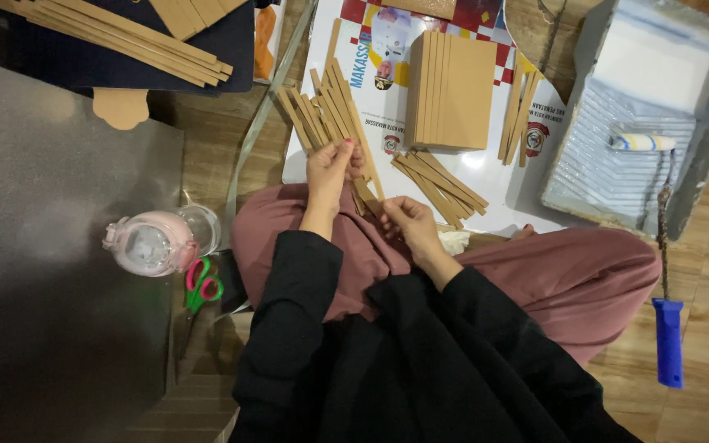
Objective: The person is sorting and aligning thin cardboard strips into a stack while sitting on the floor.
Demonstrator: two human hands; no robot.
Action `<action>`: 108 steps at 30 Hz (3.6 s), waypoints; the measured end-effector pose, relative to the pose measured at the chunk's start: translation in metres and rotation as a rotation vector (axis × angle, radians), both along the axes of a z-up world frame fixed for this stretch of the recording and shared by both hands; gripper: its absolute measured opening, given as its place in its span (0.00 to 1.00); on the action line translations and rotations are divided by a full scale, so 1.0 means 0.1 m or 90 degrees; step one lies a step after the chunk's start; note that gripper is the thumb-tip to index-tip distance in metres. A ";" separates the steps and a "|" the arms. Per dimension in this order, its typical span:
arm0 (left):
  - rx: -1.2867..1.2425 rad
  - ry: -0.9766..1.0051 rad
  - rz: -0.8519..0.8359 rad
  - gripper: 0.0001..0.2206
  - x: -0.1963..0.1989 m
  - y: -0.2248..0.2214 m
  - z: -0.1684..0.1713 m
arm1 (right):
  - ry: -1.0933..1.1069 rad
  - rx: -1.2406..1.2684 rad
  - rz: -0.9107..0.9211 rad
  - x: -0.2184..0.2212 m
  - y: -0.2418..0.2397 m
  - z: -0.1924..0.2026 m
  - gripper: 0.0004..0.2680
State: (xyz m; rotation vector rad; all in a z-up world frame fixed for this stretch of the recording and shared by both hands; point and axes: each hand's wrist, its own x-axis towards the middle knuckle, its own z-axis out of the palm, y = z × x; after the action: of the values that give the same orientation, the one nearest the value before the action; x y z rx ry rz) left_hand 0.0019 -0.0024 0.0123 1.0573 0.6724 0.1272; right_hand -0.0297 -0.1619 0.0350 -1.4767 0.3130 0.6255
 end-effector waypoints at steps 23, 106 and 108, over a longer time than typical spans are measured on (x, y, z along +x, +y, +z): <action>0.290 0.116 0.305 0.09 0.03 0.13 -0.23 | -0.427 -0.523 -0.108 0.55 -0.63 -0.13 0.02; 0.099 -0.051 0.005 0.09 0.00 -0.02 -0.03 | -0.140 -0.022 0.111 0.38 0.19 0.16 0.06; 0.093 -0.048 0.008 0.09 0.01 -0.04 -0.08 | -0.151 -0.045 0.123 0.39 0.17 0.20 0.06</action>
State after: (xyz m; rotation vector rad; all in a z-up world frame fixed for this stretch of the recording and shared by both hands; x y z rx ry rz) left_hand 0.0026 -0.0067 0.0038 1.1829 0.6090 0.2295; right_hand 0.0088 -0.1452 0.0551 -1.6441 0.0075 0.5898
